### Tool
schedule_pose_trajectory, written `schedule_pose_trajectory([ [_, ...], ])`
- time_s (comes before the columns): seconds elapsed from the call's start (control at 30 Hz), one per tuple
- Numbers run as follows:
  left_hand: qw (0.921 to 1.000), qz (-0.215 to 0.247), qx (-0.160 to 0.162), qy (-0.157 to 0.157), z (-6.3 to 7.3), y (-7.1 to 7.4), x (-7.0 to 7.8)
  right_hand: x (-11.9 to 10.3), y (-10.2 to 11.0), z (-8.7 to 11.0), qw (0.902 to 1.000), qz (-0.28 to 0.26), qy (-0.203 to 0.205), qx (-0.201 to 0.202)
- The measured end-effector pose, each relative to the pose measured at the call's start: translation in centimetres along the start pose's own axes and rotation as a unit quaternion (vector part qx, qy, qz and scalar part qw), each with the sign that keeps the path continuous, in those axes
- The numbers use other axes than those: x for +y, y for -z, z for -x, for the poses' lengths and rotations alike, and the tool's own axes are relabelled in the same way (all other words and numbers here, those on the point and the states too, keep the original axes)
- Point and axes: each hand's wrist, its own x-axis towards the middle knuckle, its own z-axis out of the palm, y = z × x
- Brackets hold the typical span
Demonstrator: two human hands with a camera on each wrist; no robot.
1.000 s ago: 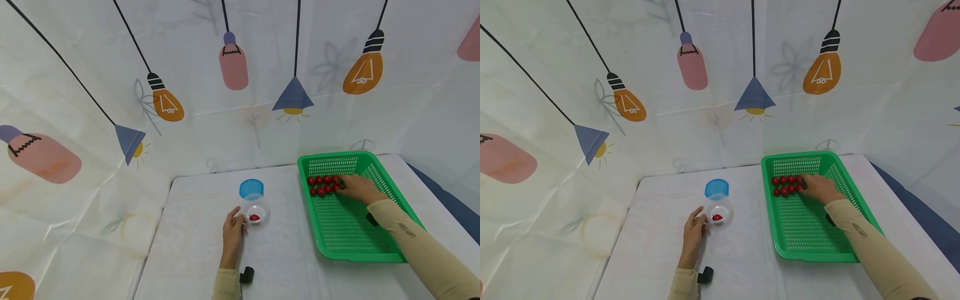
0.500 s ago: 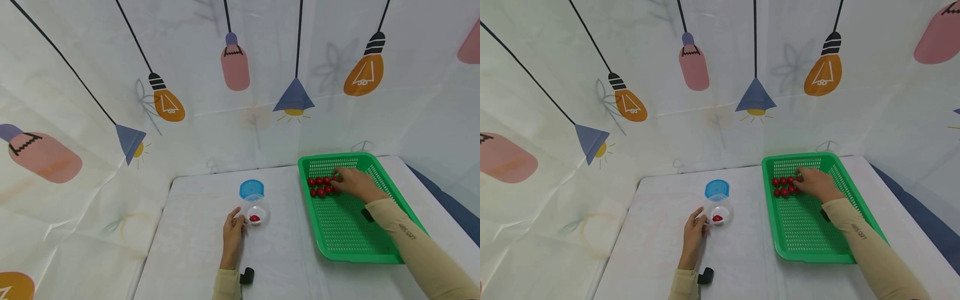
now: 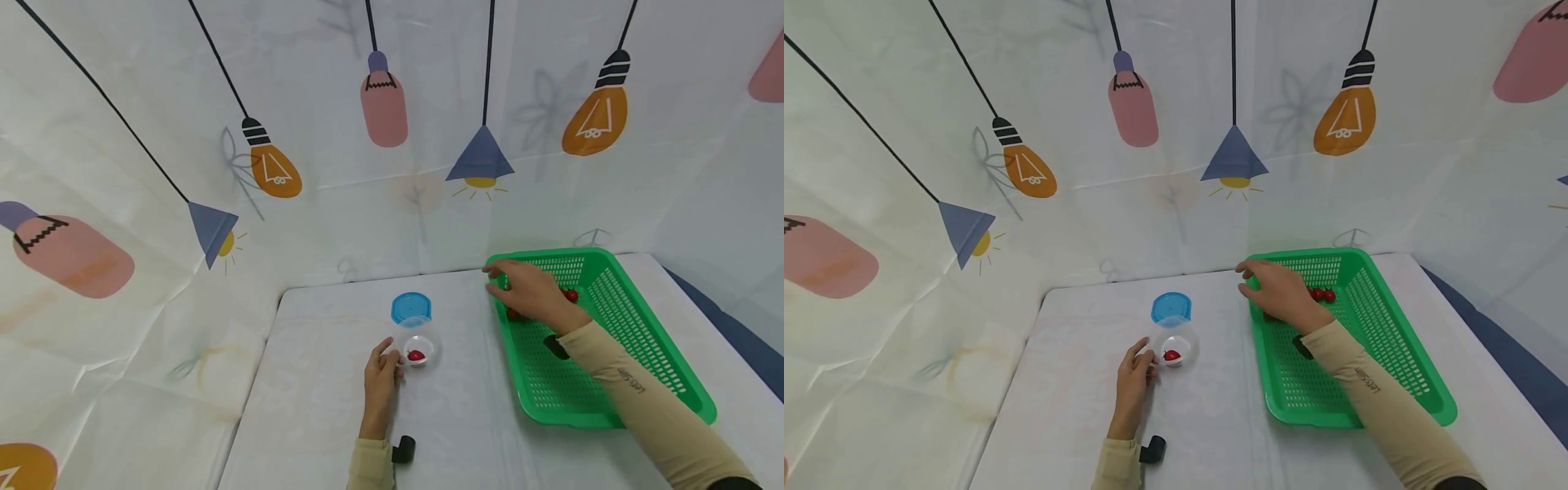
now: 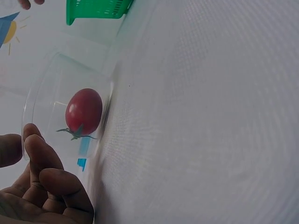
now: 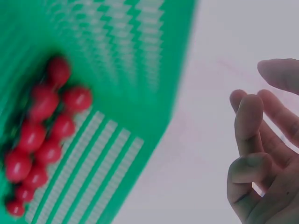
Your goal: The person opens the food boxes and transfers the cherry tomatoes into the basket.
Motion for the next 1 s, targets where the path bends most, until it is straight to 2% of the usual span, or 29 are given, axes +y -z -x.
schedule_pose_trajectory([
  [0.2,1.0000,0.000,-0.002,0.004,0.0,0.0,0.0,-3.2,-1.8,-0.9,0.9992,-0.018,0.016,-0.032],
  [0.43,1.0000,0.007,-0.002,0.005,0.1,0.0,0.1,-6.5,-4.2,-1.8,0.9937,-0.020,0.061,-0.092],
  [0.67,0.9998,0.007,0.021,-0.002,-1.9,-0.3,-3.5,-8.8,-6.1,-2.3,0.9859,-0.031,0.101,-0.130],
  [0.7,0.9997,0.007,0.022,-0.003,-1.8,-0.3,-3.5,-9.0,-6.4,-2.3,0.9851,-0.030,0.104,-0.134],
  [0.83,0.9997,0.004,0.024,-0.008,-1.8,-0.3,-3.6,-9.7,-7.5,-2.3,0.9816,-0.032,0.107,-0.155],
  [1.0,0.9997,0.003,0.025,-0.003,-1.9,-0.3,-3.5,-10.2,-9.0,-2.4,0.9727,-0.020,0.084,-0.215],
])
